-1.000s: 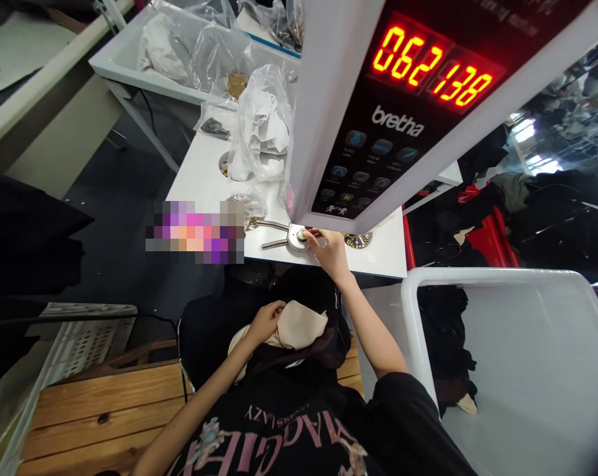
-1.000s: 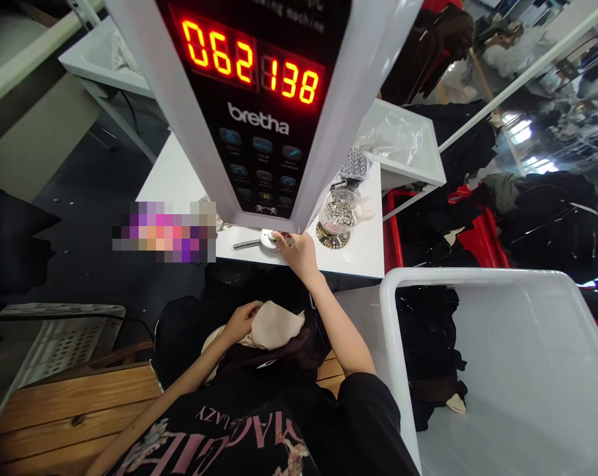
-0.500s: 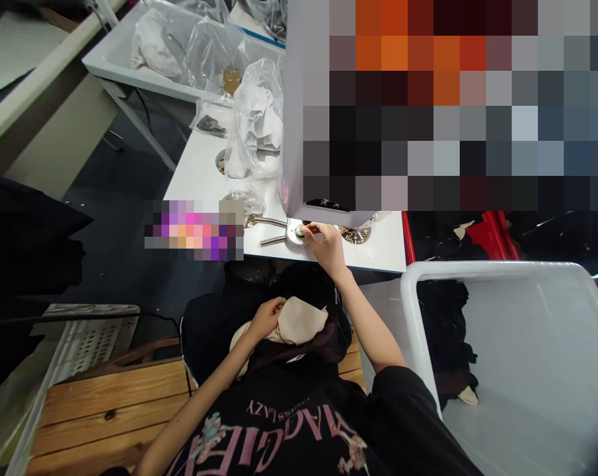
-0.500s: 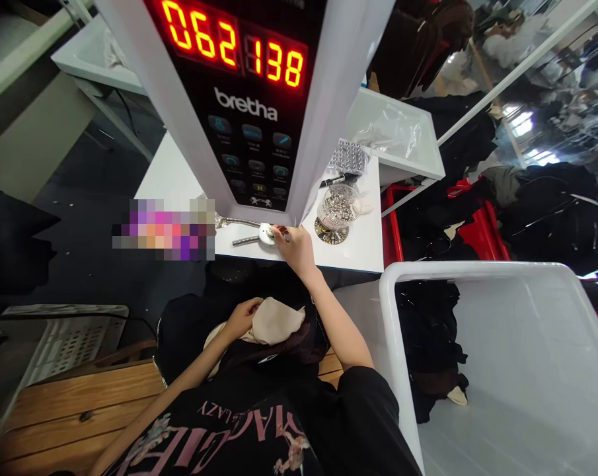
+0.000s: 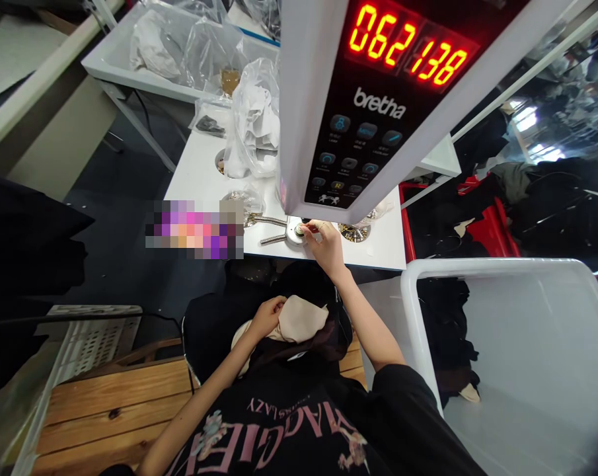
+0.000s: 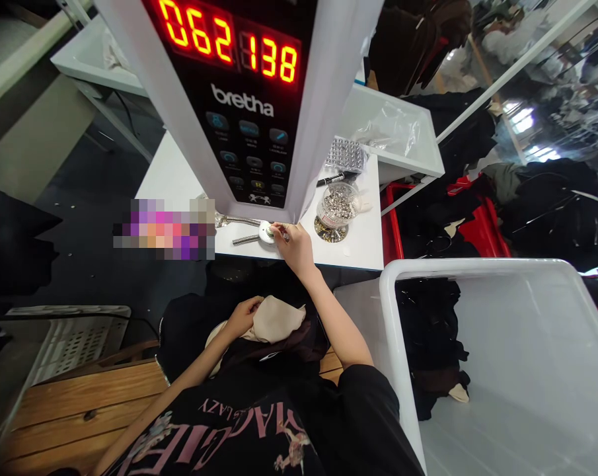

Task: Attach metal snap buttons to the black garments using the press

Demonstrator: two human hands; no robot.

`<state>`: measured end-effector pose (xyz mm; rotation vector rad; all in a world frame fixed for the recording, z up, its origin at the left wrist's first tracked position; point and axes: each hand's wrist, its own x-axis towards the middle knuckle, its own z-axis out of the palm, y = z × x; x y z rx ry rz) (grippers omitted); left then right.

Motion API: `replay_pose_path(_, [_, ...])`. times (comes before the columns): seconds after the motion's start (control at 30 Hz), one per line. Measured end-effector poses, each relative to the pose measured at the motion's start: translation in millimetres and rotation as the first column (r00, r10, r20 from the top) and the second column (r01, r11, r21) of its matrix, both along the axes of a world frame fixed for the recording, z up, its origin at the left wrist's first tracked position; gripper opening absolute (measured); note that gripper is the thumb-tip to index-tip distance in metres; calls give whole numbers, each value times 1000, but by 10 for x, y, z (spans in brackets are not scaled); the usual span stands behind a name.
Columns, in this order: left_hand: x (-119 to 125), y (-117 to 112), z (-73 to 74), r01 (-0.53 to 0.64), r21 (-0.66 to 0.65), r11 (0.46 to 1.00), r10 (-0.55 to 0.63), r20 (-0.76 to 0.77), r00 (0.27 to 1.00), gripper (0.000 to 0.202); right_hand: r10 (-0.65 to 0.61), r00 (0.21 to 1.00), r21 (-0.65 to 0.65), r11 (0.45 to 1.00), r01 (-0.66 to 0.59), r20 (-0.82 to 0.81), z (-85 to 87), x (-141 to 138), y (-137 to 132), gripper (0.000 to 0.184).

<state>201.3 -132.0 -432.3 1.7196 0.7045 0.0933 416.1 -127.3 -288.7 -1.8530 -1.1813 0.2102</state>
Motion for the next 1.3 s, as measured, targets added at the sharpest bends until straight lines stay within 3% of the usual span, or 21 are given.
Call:
replay_pose_path(0.37, [16,-5,-31,19,90,996,-19,-7,1000,21,-9,1000,55,998,10,-21,-82,43,-7,33])
replay_pose_path(0.57, [-126,34,233,-20,240,971,25,-17,1000,26,-51,999,187,981,51,-3,71,-107,-189,21])
replay_pose_path(0.63, [-298,128,332,-70,333,940,93,-56,994,29,-20,1000,146,989,20,-3,64,-219,-369,18])
replay_pose_path(0.73, [-604,318,386,-31,496,868,141,-186,972,37,179,984,-81,981,-177,18,-96,-362,-674,18])
replay_pose_path(0.87, [-801,497,392,216,506,835,19,-419,908,53,377,922,-391,865,-314,92,-461,-459,-869,23])
replay_pose_path(1.0, [-692,547,523,427,411,805,-96,-620,778,62,512,847,-621,713,-326,143,-667,-554,-738,26])
replay_pose_path(1.17, [-715,532,620,507,386,771,-191,-620,761,54,566,814,-893,424,-150,132,-661,-608,-592,59])
replay_pose_path(1.23, [-810,508,591,493,356,794,-227,-579,783,57,556,824,-915,382,-130,115,-645,-585,-605,74])
replay_pose_path(1.3, [-897,479,556,448,359,819,-226,-516,826,51,544,829,-917,384,-110,128,-616,-551,-640,79])
